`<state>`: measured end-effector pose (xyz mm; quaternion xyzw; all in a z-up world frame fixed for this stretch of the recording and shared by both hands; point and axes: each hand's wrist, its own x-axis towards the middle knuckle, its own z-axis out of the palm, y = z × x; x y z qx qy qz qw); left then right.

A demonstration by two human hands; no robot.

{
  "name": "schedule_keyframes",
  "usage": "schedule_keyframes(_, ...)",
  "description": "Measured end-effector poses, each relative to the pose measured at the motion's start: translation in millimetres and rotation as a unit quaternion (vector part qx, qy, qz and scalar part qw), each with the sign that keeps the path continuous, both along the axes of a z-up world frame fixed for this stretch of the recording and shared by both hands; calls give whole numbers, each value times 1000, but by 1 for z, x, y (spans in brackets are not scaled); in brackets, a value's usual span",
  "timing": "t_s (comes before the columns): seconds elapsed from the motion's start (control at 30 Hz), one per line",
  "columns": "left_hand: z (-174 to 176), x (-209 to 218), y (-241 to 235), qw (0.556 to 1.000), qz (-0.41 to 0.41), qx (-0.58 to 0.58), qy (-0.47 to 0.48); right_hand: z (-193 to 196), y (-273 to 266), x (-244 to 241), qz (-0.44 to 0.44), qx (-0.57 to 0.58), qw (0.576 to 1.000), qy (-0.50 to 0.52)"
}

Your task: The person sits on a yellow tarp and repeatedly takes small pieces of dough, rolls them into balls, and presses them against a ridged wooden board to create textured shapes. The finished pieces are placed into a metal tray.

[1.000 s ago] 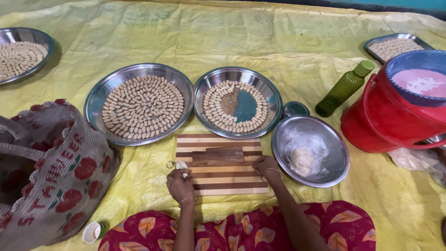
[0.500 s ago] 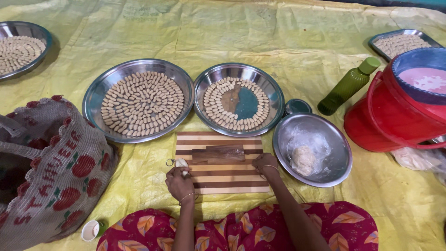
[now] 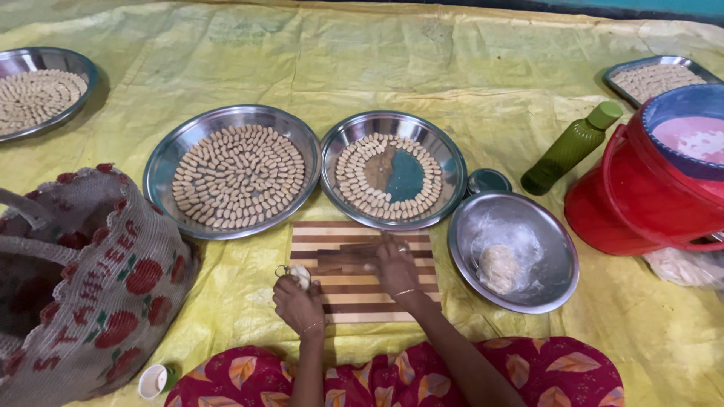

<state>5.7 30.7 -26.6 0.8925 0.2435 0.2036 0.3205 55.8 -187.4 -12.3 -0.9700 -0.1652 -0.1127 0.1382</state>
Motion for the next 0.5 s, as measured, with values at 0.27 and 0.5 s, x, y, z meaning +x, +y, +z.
schedule_keyframes(0.27, -12, 8, 11, 993, 2, -114, -35, 14, 4, -12, -49, -48, 988, 137)
schedule_keyframes(0.5, -27, 8, -20, 977, -94, -176, -70, 26, 10, -41, -43, 153, 983, 96)
